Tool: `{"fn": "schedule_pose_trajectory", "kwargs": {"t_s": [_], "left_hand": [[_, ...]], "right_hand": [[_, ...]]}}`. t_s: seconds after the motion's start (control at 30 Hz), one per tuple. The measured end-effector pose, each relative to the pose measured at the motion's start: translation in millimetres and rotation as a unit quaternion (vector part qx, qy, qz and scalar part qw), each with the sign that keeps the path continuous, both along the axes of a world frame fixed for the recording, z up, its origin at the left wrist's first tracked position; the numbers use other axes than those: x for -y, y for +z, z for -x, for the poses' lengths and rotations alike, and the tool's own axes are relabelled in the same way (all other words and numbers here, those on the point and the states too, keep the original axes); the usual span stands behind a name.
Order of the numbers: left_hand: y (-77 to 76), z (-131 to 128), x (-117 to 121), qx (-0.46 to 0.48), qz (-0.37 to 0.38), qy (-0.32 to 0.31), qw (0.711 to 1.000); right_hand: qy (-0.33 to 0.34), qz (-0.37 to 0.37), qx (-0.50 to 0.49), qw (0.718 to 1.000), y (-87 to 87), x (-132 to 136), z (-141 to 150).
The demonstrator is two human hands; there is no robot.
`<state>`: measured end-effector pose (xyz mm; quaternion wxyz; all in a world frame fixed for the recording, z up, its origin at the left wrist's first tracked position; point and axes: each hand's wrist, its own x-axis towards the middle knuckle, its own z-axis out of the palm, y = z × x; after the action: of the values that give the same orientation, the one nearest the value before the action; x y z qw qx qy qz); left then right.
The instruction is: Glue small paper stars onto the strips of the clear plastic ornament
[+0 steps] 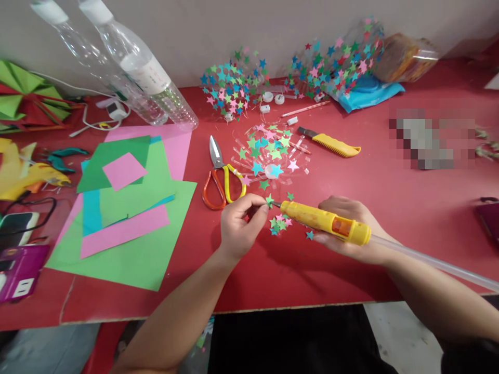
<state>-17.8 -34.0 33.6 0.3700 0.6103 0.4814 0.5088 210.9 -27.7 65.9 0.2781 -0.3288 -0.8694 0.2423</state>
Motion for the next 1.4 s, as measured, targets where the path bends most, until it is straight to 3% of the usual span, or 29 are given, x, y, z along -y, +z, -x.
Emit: {"fn": "schedule_pose_trajectory", "kwargs": {"t_s": [0.13, 0.27, 0.47, 0.6, 0.7, 0.97, 1.1, 1.23, 1.4], "left_hand": [[-0.8, 1, 0, -0.012, -0.018, -0.012, 1.0], [-0.4, 1, -1, 0.022, 0.012, -0.017, 1.0], [-0.3, 1, -2, 0.075, 0.069, -0.027, 0.994], [1.7, 0, -2, 0.042, 0.053, -0.011, 0.998], [3.1, -1, -1, 0.014, 0.042, -0.016, 0.999], [3.5, -1, 0, 0.008, 0.039, -0.021, 0.999], [5.1, -3, -2, 0.028, 0.064, -0.009, 0.998], [5.6, -3, -4, 0.062, 0.11, -0.026, 0.992], [4.8, -2, -5, 0.085, 0.168, -0.066, 0.98]], "right_hand": [[-0.008, -0.022, 0.032, 0.999, -2.8, -2, -2], [-0.018, -0.055, 0.061, 0.996, -6.2, -6, -10], [-0.019, 0.009, 0.125, 0.992, -0.2, -8, -22], [-0.002, -0.021, 0.04, 0.999, 8.2, -9, -21], [0.024, 0.003, -0.021, 0.999, 11.0, -8, -15], [0.032, -0.005, -0.024, 0.999, 6.2, -7, -12], [0.008, 0.008, 0.092, 0.996, 12.2, -11, -22], [-0.051, 0.062, 0.25, 0.965, 4.5, -17, -31], [-0.031, 0.087, 0.266, 0.959, -11.4, -21, -45]]}}
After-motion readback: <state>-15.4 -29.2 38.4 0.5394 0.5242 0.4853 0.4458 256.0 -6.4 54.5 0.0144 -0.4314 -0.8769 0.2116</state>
